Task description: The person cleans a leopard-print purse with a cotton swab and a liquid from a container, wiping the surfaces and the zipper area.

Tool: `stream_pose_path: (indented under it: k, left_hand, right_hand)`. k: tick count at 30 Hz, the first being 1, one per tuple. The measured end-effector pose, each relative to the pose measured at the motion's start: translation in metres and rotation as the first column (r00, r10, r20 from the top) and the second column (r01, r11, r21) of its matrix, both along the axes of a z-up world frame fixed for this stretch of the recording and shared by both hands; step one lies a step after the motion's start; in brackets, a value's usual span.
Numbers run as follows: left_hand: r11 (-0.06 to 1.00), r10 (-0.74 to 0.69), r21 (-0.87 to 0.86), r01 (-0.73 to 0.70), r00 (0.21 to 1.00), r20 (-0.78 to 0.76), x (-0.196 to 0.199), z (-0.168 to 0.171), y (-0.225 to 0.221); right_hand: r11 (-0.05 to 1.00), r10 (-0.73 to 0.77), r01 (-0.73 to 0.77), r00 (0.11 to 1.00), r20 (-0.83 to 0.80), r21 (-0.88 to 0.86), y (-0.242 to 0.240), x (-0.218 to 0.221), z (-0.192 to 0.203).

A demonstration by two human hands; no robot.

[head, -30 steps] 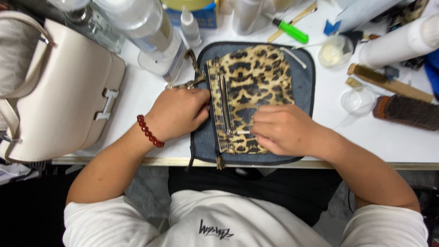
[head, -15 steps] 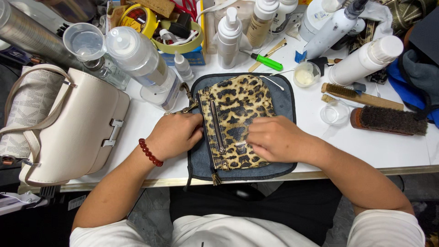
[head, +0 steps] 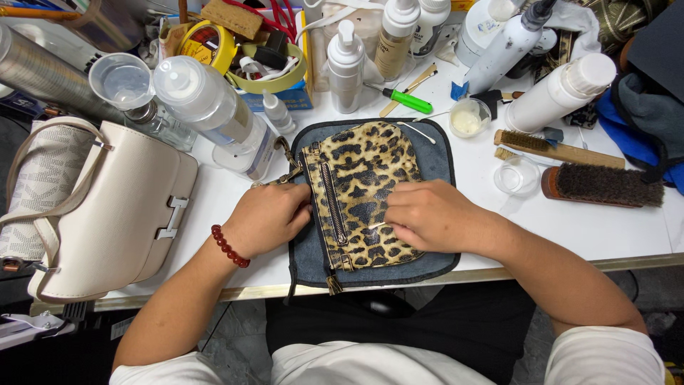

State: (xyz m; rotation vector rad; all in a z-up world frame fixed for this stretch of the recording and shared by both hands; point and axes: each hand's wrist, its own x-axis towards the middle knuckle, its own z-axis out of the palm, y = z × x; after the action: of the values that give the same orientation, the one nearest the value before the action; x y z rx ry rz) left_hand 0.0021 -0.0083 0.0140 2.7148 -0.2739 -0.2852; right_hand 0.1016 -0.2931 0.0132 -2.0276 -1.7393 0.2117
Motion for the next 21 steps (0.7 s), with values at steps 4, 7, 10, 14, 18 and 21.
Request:
stream_pose_path:
  k: [4,7,10,14,18,21]
  left_hand:
    - [1.000,-0.007,-0.015,0.007,1.000,0.019,0.001,0.000,0.000]
    - [1.000,0.016,-0.008,-0.016,0.997,-0.076,0.002,0.000,0.000]
    - [1.000,-0.013,-0.022,0.013,1.000,0.009,0.001,0.000,-0.001]
    - [1.000,0.000,-0.025,-0.001,1.000,-0.023,0.001,0.001,0.000]
    - [1.000,-0.001,-0.011,0.001,1.000,-0.019,0.001,0.001,0.000]
    - [0.999,-0.006,-0.038,0.006,1.000,0.001,0.000,0.002,0.000]
  right_hand:
    - [0.995,0.097,-0.096,0.995,-0.038,0.031,0.000,-0.006,0.000]
    - [0.992,0.123,-0.123,0.985,-0.122,0.009,-0.001,-0.006,-0.001]
    - [1.000,-0.016,0.016,1.000,0.006,0.026,0.000,-0.001,0.000]
    - [0.994,0.111,-0.112,0.989,-0.101,-0.007,-0.001,-0.009,-0.001]
    - [1.000,0.007,-0.007,1.000,-0.025,0.012,-0.001,0.001,-0.001]
    - [0.997,0.071,-0.073,0.996,-0.059,-0.031,-0.001,-0.006,0.000]
